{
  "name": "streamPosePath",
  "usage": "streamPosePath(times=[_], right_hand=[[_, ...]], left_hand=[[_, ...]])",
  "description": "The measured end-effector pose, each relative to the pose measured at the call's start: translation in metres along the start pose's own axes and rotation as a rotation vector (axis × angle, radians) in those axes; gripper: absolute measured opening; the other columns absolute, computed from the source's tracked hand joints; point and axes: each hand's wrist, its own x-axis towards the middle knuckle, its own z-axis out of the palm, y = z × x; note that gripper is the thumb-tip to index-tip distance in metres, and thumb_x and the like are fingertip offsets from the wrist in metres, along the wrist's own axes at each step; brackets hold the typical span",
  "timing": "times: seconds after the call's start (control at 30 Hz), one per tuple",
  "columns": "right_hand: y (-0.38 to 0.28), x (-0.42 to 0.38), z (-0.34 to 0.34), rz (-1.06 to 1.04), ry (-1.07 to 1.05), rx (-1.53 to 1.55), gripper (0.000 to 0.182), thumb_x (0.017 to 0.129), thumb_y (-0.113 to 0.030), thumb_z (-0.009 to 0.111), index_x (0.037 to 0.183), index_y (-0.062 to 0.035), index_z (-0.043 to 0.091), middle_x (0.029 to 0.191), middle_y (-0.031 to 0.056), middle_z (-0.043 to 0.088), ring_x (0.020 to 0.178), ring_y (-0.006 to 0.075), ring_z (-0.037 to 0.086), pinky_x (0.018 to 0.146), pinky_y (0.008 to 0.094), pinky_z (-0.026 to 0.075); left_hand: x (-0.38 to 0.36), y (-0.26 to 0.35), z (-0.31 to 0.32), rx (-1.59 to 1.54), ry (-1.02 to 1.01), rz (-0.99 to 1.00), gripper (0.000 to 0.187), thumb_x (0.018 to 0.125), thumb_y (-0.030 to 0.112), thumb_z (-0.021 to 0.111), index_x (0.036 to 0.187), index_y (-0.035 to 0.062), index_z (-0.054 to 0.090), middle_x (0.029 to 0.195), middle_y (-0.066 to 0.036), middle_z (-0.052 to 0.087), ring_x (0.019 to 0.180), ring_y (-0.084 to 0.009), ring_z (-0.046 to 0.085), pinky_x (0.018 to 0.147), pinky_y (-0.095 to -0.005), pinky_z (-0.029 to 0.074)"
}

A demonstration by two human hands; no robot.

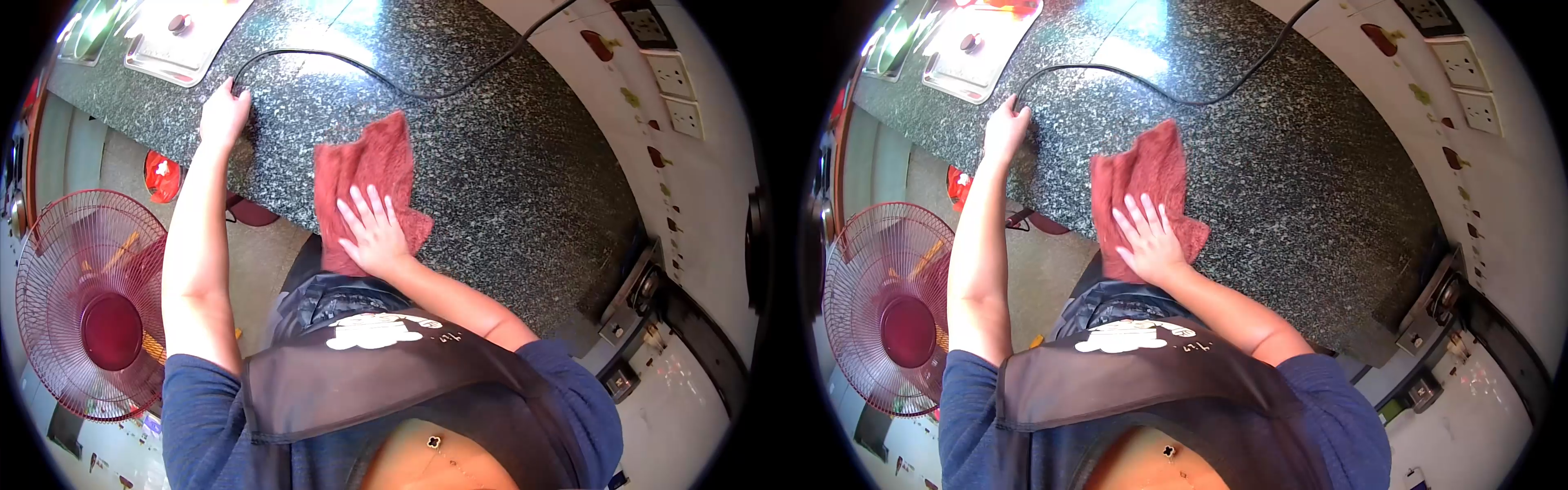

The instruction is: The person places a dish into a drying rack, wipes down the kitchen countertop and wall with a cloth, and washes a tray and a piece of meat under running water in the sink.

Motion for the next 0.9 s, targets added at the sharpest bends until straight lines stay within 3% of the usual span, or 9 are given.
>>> streamPosePath(times=[0.13, 0.23, 0.27, 0.3, 0.4, 0.57, 0.67, 0.77, 0.9], right_hand=[[0.081, -0.009, -0.058, -0.051, 0.038, -0.194, 0.065, 0.086, -0.048, 0.059, 0.145, -0.0241, 0.047, 0.151, 0.0093, 0.043, 0.144, 0.0342, 0.031, 0.118, 0.0547, 0.021], [0.172, 0.030, -0.119, 0.272, 0.086, -0.437, 0.060, 0.083, -0.040, 0.059, 0.139, -0.0194, 0.053, 0.146, 0.0125, 0.049, 0.141, 0.0352, 0.036, 0.117, 0.0541, 0.025], [0.198, 0.054, -0.152, 0.454, -0.060, -0.447, 0.060, 0.086, -0.041, 0.057, 0.141, -0.0176, 0.050, 0.148, 0.0144, 0.045, 0.141, 0.0359, 0.035, 0.116, 0.0553, 0.025], [0.273, 0.056, -0.129, 0.305, 0.422, -0.553, 0.062, 0.089, -0.046, 0.054, 0.145, -0.0204, 0.045, 0.150, 0.0128, 0.042, 0.142, 0.0360, 0.033, 0.115, 0.0542, 0.026], [0.346, 0.106, -0.171, 0.456, 0.483, -0.516, 0.070, 0.092, -0.065, 0.046, 0.151, -0.0284, 0.036, 0.154, 0.0060, 0.037, 0.142, 0.0327, 0.031, 0.109, 0.0528, 0.031], [0.283, 0.081, -0.139, 0.389, 0.419, -0.661, 0.069, 0.095, -0.060, 0.044, 0.151, -0.0212, 0.035, 0.152, 0.0105, 0.037, 0.141, 0.0382, 0.031, 0.110, 0.0545, 0.029], [0.138, 0.008, -0.077, 0.416, 0.197, -0.485, 0.075, 0.096, -0.061, 0.039, 0.156, -0.0179, 0.025, 0.162, 0.0184, 0.016, 0.147, 0.0460, 0.016, 0.116, 0.0620, 0.017], [0.036, -0.055, -0.017, 0.253, -0.028, -0.157, 0.071, 0.090, -0.057, 0.053, 0.152, -0.0260, 0.037, 0.163, 0.0114, 0.020, 0.148, 0.0462, 0.014, 0.116, 0.0658, 0.011], [0.096, -0.051, -0.046, -0.197, 0.071, 0.021, 0.061, 0.085, -0.047, 0.063, 0.143, -0.0332, 0.050, 0.151, 0.0034, 0.045, 0.139, 0.0329, 0.040, 0.113, 0.0523, 0.034]], left_hand=[[-0.019, 0.008, 0.008, -0.072, 0.110, 0.009, 0.068, 0.087, 0.035, 0.064, 0.146, 0.0073, 0.044, 0.092, -0.015, 0.071, 0.090, -0.0309, 0.070, 0.086, -0.0407, 0.052], [-0.050, 0.020, 0.006, -0.241, 0.140, 0.050, 0.066, 0.090, 0.023, 0.065, 0.149, 0.0070, 0.039, 0.087, -0.010, 0.070, 0.079, -0.0205, 0.067, 0.078, -0.0345, 0.053], [-0.065, 0.024, 0.007, -0.331, 0.158, 0.064, 0.065, 0.091, 0.018, 0.065, 0.150, 0.0069, 0.038, 0.086, -0.008, 0.069, 0.076, -0.0164, 0.065, 0.076, -0.0320, 0.053], [-0.083, 0.027, 0.009, -0.382, 0.174, 0.091, 0.065, 0.092, 0.015, 0.064, 0.151, 0.0078, 0.037, 0.085, -0.006, 0.068, 0.075, -0.0140, 0.064, 0.075, -0.0305, 0.053], [-0.146, 0.032, 0.024, -0.523, 0.175, 0.190, 0.066, 0.093, 0.008, 0.063, 0.152, 0.0107, 0.034, 0.083, -0.004, 0.066, 0.074, -0.0101, 0.061, 0.072, -0.0274, 0.052], [-0.227, 0.012, 0.025, -0.565, 0.012, 0.219, 0.066, 0.092, 0.002, 0.061, 0.152, 0.0062, 0.033, 0.080, -0.002, 0.062, 0.073, -0.0091, 0.058, 0.073, -0.0247, 0.050], [-0.249, -0.006, 0.016, -0.608, -0.047, 0.141, 0.066, 0.095, -0.001, 0.057, 0.153, 0.0055, 0.029, 0.081, 0.000, 0.059, 0.078, -0.0077, 0.057, 0.078, -0.0225, 0.048], [-0.256, -0.014, 0.011, -0.655, -0.058, 0.154, 0.065, 0.095, 0.000, 0.057, 0.154, 0.0065, 0.028, 0.084, -0.001, 0.060, 0.077, -0.0070, 0.056, 0.074, -0.0221, 0.048], [-0.260, 0.005, 0.003, -0.631, -0.147, 0.097, 0.065, 0.096, 0.001, 0.057, 0.154, 0.0096, 0.029, 0.083, -0.001, 0.059, 0.076, -0.0067, 0.056, 0.072, -0.0225, 0.049]])
